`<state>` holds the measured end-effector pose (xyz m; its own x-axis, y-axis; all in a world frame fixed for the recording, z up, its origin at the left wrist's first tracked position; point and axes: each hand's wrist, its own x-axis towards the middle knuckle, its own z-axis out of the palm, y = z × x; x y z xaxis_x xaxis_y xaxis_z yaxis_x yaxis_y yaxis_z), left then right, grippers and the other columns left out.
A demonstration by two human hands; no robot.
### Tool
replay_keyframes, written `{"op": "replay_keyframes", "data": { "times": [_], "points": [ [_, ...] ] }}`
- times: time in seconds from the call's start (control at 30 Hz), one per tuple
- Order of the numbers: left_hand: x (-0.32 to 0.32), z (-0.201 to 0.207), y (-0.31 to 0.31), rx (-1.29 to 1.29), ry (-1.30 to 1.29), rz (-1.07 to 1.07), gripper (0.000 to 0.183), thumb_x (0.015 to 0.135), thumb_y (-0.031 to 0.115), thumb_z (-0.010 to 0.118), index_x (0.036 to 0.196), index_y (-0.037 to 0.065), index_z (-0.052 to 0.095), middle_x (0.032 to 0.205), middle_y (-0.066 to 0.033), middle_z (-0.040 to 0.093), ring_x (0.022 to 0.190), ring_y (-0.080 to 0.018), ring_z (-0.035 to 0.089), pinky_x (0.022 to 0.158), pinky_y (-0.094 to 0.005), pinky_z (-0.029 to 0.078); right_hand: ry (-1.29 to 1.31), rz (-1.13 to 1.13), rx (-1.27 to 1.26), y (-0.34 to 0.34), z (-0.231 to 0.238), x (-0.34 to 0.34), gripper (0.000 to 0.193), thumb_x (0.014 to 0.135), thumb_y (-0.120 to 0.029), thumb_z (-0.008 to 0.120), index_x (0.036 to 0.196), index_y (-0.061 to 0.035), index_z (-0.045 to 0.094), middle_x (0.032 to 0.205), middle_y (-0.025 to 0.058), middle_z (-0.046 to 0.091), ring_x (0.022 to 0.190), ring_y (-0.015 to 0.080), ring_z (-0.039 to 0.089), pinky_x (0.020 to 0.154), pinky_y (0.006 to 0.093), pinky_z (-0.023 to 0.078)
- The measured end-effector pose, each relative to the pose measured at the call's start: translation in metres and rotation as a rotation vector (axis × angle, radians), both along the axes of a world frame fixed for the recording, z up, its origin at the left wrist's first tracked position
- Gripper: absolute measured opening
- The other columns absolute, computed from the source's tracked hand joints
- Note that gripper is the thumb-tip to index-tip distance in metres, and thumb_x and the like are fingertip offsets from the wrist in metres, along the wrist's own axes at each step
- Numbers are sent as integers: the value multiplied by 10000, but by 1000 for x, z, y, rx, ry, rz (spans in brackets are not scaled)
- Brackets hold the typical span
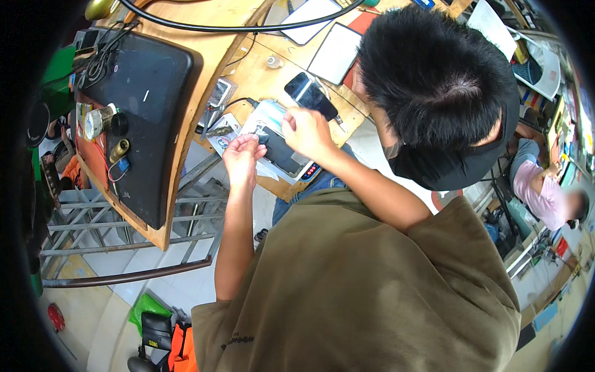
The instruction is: The person handles a smartphone and uses a small tool to work on its internal components at a cluttered workbench. They repeatedly adjust and connect parts while another person works nearby on a separate device.
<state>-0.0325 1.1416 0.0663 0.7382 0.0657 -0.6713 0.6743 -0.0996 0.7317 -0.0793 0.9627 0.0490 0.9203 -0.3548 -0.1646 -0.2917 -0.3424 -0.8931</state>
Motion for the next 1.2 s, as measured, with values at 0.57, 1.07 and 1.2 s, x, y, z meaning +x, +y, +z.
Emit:
{"op": "replay_keyframes", "data": {
  "times": [0.57, 1.07, 1.2],
  "points": [
    [29, 21, -5, 8, 163, -77, 105, 955, 34, 714, 972, -68, 695, 807, -102, 694, 632, -147, 668, 590, -231, 594, 461, -198, 869, 45, 20, -1, 233, 1017, -195, 670, 922, 9, 729, 795, 88, 737, 470, 94, 591, 394, 250, 429],
    [36, 10, 0, 30, 207, -121, 133, 944, 49, 736, 1018, -55, 698, 823, -91, 720, 648, -128, 696, 597, -219, 619, 460, -233, 880, 45, 19, 3, 184, 980, -148, 681, 919, 16, 734, 790, 94, 741, 489, 102, 619, 400, 246, 452],
    [30, 11, -8, 122, 110, -163, 129, 952, 44, 728, 1010, -67, 694, 824, -105, 727, 644, -136, 697, 589, -234, 610, 400, -213, 800, 45, 15, 2, 173, 964, -139, 691, 911, 20, 734, 770, 92, 743, 481, 105, 627, 413, 254, 475]
  ]
}}
